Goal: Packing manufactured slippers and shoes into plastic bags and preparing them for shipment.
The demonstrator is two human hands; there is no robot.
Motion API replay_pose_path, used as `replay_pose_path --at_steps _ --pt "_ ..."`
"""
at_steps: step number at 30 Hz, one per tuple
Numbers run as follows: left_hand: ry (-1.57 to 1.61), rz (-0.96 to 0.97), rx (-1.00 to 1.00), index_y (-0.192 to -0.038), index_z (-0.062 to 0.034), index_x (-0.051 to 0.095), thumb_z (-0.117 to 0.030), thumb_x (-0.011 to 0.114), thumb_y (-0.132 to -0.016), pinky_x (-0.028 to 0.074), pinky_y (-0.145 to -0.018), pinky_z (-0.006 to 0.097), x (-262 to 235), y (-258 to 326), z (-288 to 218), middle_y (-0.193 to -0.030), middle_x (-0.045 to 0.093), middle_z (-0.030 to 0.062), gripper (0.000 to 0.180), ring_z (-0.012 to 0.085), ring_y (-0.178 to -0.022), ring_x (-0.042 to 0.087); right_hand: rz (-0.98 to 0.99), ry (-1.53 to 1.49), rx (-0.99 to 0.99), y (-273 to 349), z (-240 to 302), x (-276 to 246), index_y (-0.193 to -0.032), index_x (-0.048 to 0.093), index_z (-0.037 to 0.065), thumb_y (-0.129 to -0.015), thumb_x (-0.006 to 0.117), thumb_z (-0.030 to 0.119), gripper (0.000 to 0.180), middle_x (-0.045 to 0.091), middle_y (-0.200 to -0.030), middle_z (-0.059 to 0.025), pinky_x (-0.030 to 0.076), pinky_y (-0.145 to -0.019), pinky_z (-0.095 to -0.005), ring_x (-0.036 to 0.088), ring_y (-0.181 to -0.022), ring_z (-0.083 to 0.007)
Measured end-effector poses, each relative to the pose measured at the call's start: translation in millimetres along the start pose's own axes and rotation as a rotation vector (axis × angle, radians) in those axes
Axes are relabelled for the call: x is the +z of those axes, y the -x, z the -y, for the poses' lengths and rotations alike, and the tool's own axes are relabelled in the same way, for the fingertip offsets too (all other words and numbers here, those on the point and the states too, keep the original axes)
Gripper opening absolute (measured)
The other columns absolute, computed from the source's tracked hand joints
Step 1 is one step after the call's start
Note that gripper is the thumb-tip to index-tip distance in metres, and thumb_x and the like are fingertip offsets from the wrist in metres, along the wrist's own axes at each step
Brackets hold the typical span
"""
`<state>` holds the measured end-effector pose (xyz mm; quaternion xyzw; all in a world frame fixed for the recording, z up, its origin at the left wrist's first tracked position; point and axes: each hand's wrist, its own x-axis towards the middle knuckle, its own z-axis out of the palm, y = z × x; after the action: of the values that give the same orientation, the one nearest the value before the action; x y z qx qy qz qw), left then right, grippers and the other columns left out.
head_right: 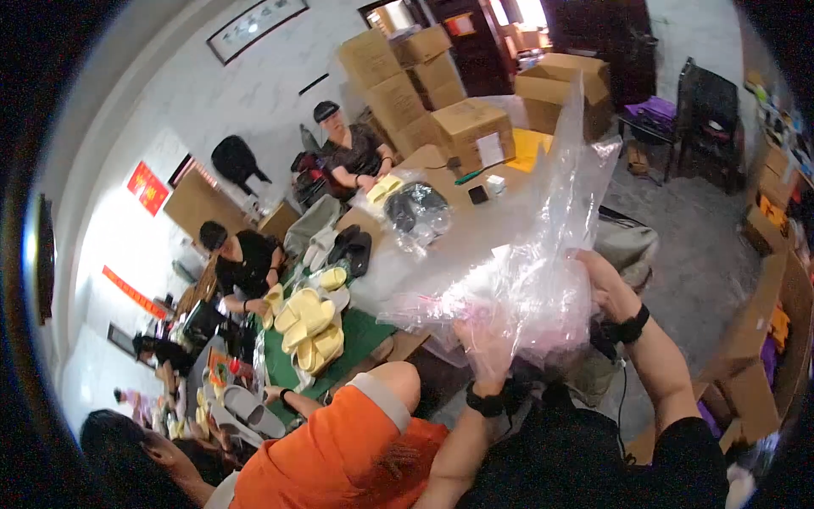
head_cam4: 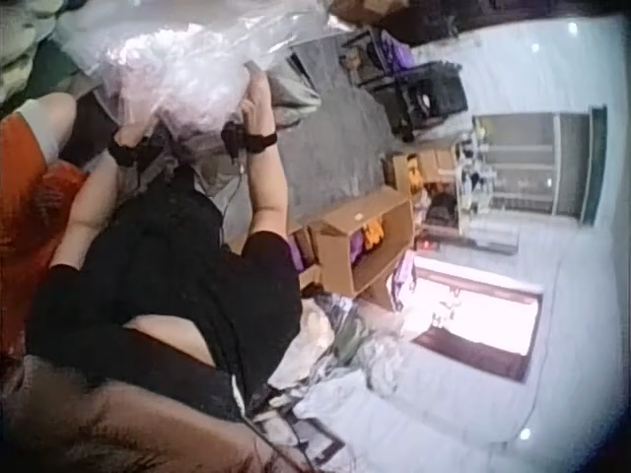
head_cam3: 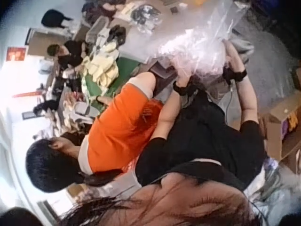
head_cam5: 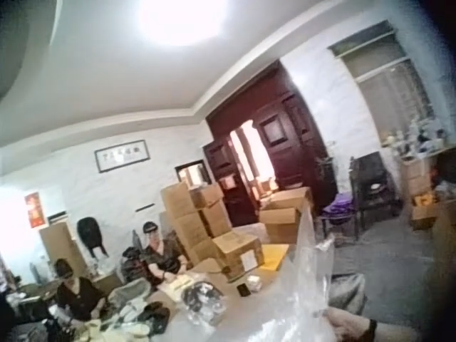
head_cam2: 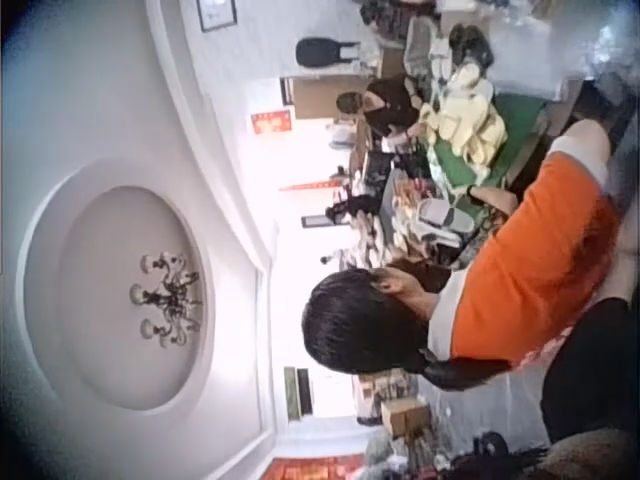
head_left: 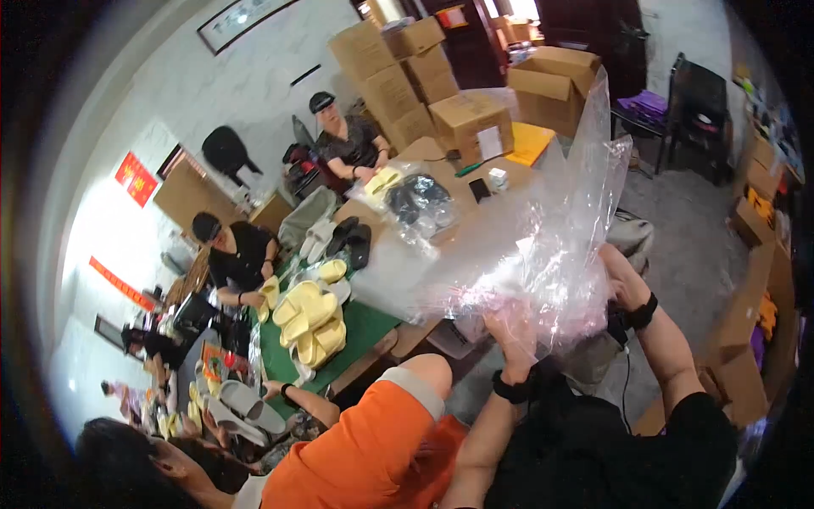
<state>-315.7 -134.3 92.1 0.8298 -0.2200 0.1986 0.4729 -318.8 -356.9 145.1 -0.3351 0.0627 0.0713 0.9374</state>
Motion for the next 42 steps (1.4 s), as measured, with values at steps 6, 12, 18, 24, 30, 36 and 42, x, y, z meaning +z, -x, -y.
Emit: replay_pose_path --at_steps 6,12,18,24,30,36,42 --pt "0.627 -0.397 -0.236 -0.107 -0.0036 0.054 -0.013 0.058 -0.076 0.032 -0.091 0.044 26 -33 71 -0.109 0.052 0.0138 0.033 0.0285 -0.099 0.049 0.054 0.332 -0.015 -105 1 42 -0.104 0.05 -0.008 -0.077 0.048 0.001 0.028 0.059 -0.091 -0.0137 0.052 -0.067 -0.0305 0.061 -0.076 -0.0206" --pt "1.062 -0.593 -0.612 -0.123 -0.0077 0.037 -0.062 0.013 -0.085 0.046 -0.079 0.038 21 -51 112 -0.112 0.048 0.0101 0.07 0.0255 -0.095 0.051 0.186 0.53 0.102 -195 -11 70 -0.105 0.051 -0.005 -0.067 0.054 -0.004 0.039 0.058 -0.092 -0.01 0.048 -0.068 -0.0287 0.059 -0.077 -0.019" --pt "1.216 -0.871 -0.724 -0.097 -0.0105 0.049 -0.006 0.043 -0.089 0.042 -0.054 0.019 -31 -58 88 -0.081 0.05 0.0009 0.012 0.0088 -0.069 0.049 0.385 0.686 0.157 -256 -73 112 -0.109 0.05 -0.004 -0.064 0.056 -0.006 0.046 0.058 -0.096 -0.0101 0.046 -0.074 -0.0277 0.056 -0.087 -0.0175" --pt "1.003 -0.929 -0.484 -0.103 -0.0063 0.05 -0.007 0.044 -0.087 0.046 -0.067 0.023 -62 -17 179 -0.089 0.05 0.0005 0.017 0.0095 -0.075 0.05 0.585 0.654 0.305 -299 -147 147 -0.111 0.05 -0.003 -0.066 0.055 -0.004 0.045 0.057 -0.096 -0.0087 0.043 -0.076 -0.0253 0.054 -0.086 -0.0155" --pt "0.976 -1.126 -0.641 -0.078 -0.0113 0.053 -0.018 0.047 -0.087 0.042 -0.055 0.02 -116 -44 144 -0.067 0.048 0.0001 0.012 0.0074 -0.059 0.047 0.694 0.57 0.421 -320 -198 184 -0.108 0.051 -0.002 -0.065 0.055 -0.003 0.044 0.057 -0.092 -0.0079 0.043 -0.074 -0.0259 0.054 -0.083 -0.0154" --pt "0.566 -1.368 -0.655 -0.083 -0.0047 0.053 -0.02 0.049 -0.085 0.045 -0.059 0.025 -139 -80 150 -0.073 0.053 0.0023 0.016 0.0138 -0.065 0.052 0.806 0.607 0.552 -368 -239 209 -0.108 0.049 -0.002 -0.065 0.06 0.0 0.044 0.055 -0.092 -0.0054 0.042 -0.073 -0.0252 0.052 -0.082 -0.0126" --pt "0.23 -1.251 -0.394 -0.105 0.0031 0.049 -0.013 0.05 -0.084 0.046 -0.072 0.028 -97 -100 184 -0.091 0.052 0.0083 0.026 0.015 -0.082 0.052 0.911 0.578 0.483 -420 -229 201 -0.12 0.042 -0.003 -0.07 0.062 0.005 0.055 0.054 -0.107 -0.0091 0.041 -0.082 -0.0253 0.052 -0.094 -0.0142"
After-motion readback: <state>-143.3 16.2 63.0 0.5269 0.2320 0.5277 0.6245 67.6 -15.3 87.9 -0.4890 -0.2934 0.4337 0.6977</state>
